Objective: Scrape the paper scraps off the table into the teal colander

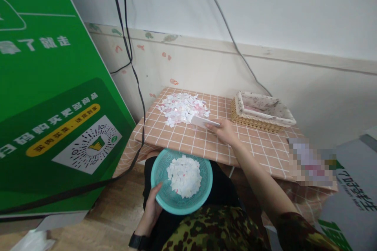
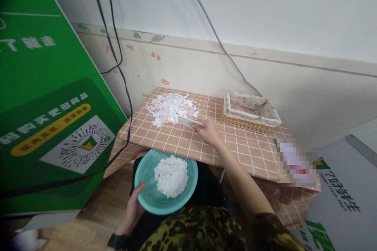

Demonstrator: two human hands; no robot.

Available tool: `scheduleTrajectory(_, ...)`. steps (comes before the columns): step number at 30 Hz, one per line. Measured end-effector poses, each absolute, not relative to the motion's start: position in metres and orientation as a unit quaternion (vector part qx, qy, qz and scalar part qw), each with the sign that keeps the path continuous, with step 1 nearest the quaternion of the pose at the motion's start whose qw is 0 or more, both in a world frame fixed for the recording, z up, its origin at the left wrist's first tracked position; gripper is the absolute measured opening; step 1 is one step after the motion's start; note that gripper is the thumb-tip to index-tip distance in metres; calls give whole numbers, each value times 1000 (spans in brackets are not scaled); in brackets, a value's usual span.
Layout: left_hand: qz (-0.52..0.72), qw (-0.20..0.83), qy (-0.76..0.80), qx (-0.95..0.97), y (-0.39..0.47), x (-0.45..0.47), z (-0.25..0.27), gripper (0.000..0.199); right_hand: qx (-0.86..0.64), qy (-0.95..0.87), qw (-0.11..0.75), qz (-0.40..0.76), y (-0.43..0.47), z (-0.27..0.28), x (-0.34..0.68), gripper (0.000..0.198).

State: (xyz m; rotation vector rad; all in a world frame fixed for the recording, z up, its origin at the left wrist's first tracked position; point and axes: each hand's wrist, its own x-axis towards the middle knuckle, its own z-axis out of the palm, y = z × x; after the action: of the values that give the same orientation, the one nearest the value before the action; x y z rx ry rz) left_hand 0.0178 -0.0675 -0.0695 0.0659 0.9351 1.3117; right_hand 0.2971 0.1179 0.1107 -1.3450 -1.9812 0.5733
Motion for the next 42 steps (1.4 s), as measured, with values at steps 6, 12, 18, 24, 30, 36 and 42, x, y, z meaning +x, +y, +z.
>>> scheduleTrajectory(6,588,696,411,35,-68,19,-66,45,-491,-757,343,261,120,111,307,37)
scheduleTrajectory(12,588,694,414,34,-68,18,-66,46,-492,-756,335,271,121,113,312,38)
scheduleTrajectory(18,586,691,422,35,-67,19,-65,50,-523,-741,347,240,125,111,315,42)
scheduleTrajectory(24,588,691,418,33,-67,18,-67,44,-515,-748,335,251,128,110,314,39)
scheduleTrajectory(30,590,687,423,35,-66,19,-66,46,-495,-765,335,239,116,117,300,36)
scheduleTrajectory(36,588,693,416,23,-66,20,-64,48,-454,-835,291,110,69,98,242,36)
scheduleTrajectory(42,589,693,415,5,-67,18,-67,44,-447,-874,194,-1,47,86,210,53)
